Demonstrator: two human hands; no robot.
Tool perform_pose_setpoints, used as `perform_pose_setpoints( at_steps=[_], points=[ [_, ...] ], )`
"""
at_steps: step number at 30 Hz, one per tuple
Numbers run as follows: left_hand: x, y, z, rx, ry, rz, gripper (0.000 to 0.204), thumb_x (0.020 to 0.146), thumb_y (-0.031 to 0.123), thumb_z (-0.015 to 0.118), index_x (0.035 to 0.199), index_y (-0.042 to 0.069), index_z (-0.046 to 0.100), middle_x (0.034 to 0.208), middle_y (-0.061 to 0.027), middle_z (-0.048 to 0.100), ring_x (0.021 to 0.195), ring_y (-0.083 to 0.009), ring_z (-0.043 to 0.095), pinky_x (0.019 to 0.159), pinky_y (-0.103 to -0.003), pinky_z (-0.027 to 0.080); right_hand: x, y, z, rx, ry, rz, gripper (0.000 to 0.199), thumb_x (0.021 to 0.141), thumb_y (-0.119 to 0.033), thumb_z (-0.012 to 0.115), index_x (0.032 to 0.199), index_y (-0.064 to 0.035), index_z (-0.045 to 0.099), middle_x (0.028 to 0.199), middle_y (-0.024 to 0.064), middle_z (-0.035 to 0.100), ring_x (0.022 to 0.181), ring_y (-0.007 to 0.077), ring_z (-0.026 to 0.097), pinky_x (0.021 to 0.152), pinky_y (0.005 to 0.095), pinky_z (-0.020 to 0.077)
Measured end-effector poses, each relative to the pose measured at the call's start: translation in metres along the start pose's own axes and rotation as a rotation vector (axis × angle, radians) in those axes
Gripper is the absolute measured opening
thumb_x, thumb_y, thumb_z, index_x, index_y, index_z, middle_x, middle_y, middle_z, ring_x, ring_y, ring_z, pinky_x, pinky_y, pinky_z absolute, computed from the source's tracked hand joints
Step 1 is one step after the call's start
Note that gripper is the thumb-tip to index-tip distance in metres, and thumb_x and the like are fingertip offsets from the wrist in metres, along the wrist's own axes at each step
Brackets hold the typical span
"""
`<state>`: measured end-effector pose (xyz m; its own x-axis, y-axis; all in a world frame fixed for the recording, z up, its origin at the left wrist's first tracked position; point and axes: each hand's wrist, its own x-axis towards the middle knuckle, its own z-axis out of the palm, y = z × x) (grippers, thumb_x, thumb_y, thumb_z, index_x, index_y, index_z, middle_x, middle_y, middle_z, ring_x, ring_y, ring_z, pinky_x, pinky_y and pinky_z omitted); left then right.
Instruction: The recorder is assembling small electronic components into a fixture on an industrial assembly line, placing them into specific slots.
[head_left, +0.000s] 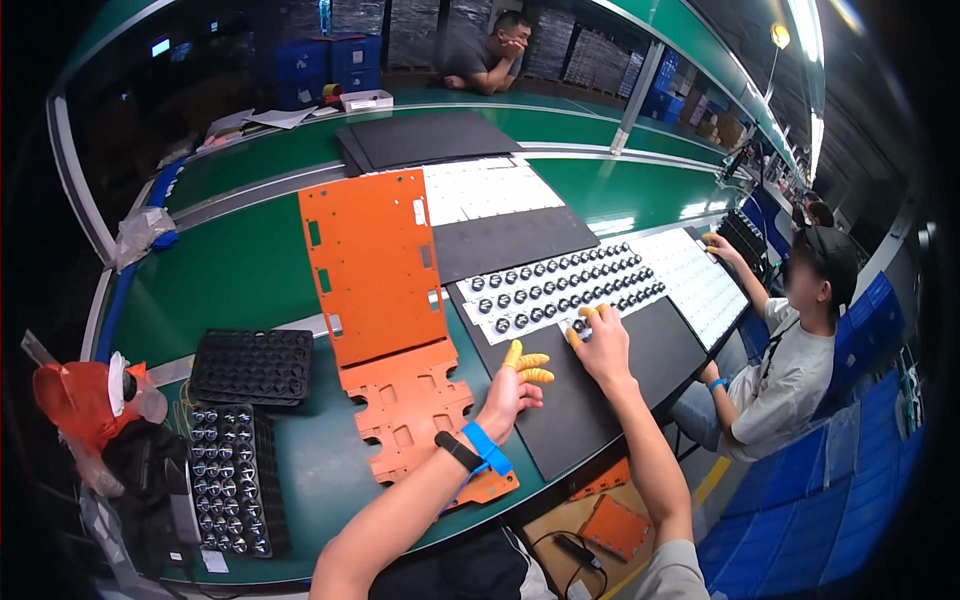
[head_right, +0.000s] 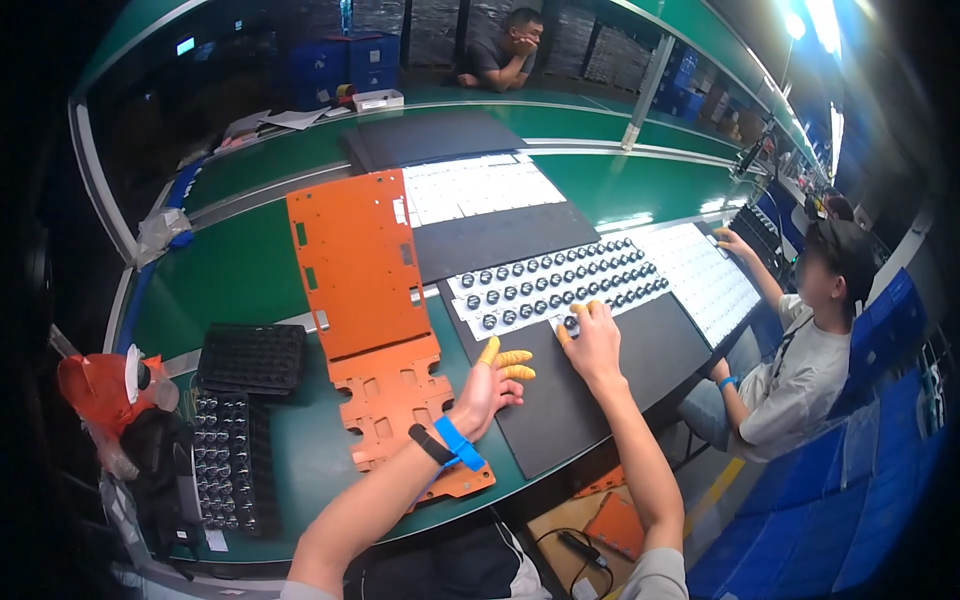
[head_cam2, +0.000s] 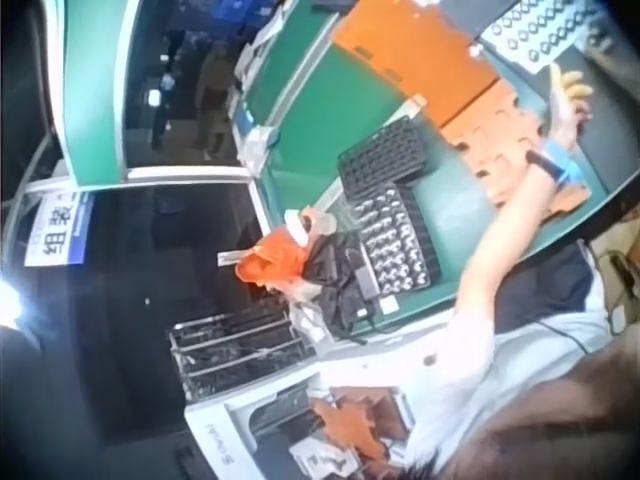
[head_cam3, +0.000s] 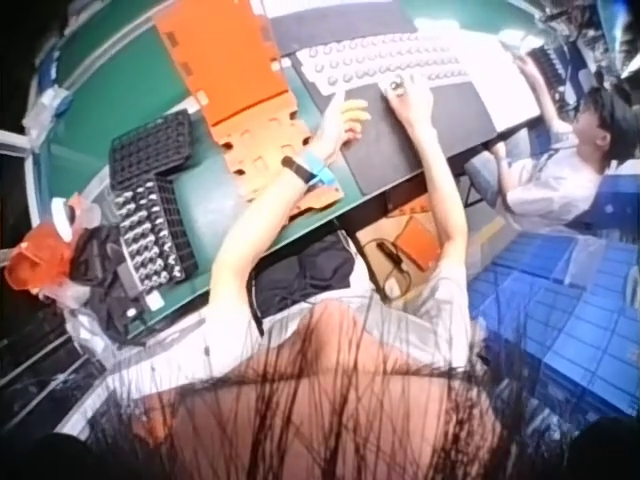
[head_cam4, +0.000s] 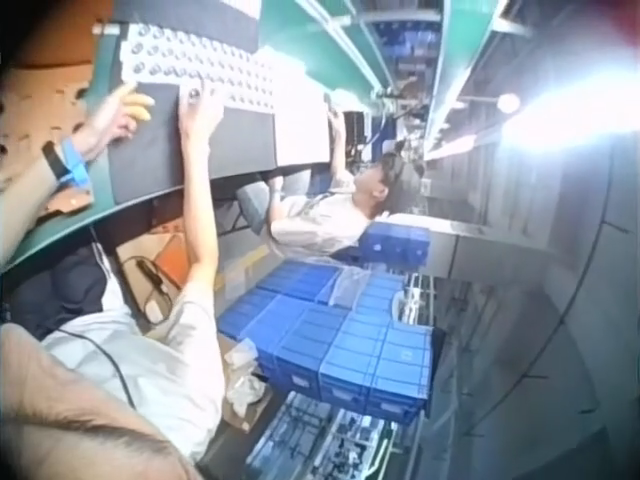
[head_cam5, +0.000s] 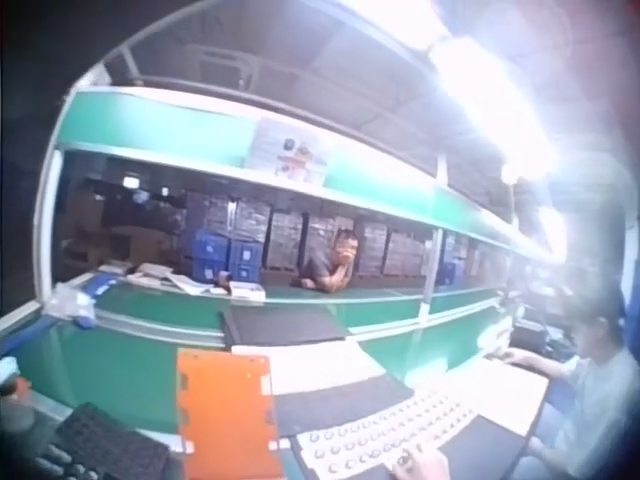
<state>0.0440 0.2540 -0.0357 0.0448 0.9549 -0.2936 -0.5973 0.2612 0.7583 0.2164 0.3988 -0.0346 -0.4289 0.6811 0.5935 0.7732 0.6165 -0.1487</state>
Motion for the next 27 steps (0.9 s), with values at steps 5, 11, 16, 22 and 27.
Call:
perform_pose_setpoints(
  at_steps=[5, 11, 16, 22, 27],
  points=[
    [-0.001, -0.020, 0.011, 0.774, 0.197, 0.576, 0.028, 0.099, 0.032, 0.064, 0.110, 0.006, 0.068, 0.085, -0.0117, 0.070, 0.066, -0.0300, 0.065, 0.064, -0.039, 0.052, 0.031, -0.017, -0.002, 0.066, 0.056, -0.123, 0.037, 0.077, -0.023, 0.084, 0.107, -0.0039, 0.071, 0.100, 0.0127, 0.062, 0.097, 0.0320, 0.061, 0.082, 0.0433, 0.0532],
    [-0.023, -0.012, 0.018, 1.123, 0.109, 0.535, 0.022, 0.093, 0.023, 0.066, 0.109, 0.007, 0.071, 0.093, -0.0149, 0.073, 0.080, -0.0331, 0.069, 0.072, -0.043, 0.054, 0.092, -0.047, 0.032, 0.185, -0.112, -0.187, 0.039, 0.082, -0.029, 0.081, 0.109, -0.0032, 0.072, 0.103, 0.0161, 0.063, 0.101, 0.0351, 0.061, 0.088, 0.0457, 0.0505],
    [-0.021, -0.014, 0.016, 1.119, 0.146, 0.512, 0.024, 0.090, 0.020, 0.067, 0.108, 0.005, 0.072, 0.084, -0.0179, 0.070, 0.073, -0.0351, 0.068, 0.065, -0.046, 0.053, 0.145, -0.089, 0.081, 0.321, -0.186, -0.217, 0.060, 0.086, -0.036, 0.078, 0.132, -0.0021, 0.061, 0.128, 0.0184, 0.061, 0.121, 0.0367, 0.056, 0.104, 0.0465, 0.0443],
    [-0.025, -0.002, 0.024, 1.253, 0.024, 0.421, 0.023, 0.089, 0.019, 0.064, 0.102, 0.001, 0.070, 0.095, -0.0229, 0.068, 0.089, -0.0436, 0.065, 0.077, -0.052, 0.052, 0.192, -0.162, 0.152, 0.236, -0.428, -0.311, 0.084, 0.092, -0.057, 0.065, 0.157, -0.0113, 0.039, 0.155, 0.0324, 0.038, 0.146, 0.0493, 0.032, 0.118, 0.0562, 0.0275],
    [-0.018, 0.001, 0.030, 1.325, -0.086, 0.300, 0.023, 0.081, 0.010, 0.066, 0.100, -0.001, 0.066, 0.102, -0.0223, 0.068, 0.100, -0.0434, 0.064, 0.084, -0.052, 0.053, 0.197, -0.180, 0.212, 0.077, -0.368, -0.333, 0.085, 0.091, -0.065, 0.057, 0.157, -0.0134, 0.041, 0.159, 0.0301, 0.034, 0.149, 0.0545, 0.023, 0.118, 0.0646, 0.0223]
  ],
)
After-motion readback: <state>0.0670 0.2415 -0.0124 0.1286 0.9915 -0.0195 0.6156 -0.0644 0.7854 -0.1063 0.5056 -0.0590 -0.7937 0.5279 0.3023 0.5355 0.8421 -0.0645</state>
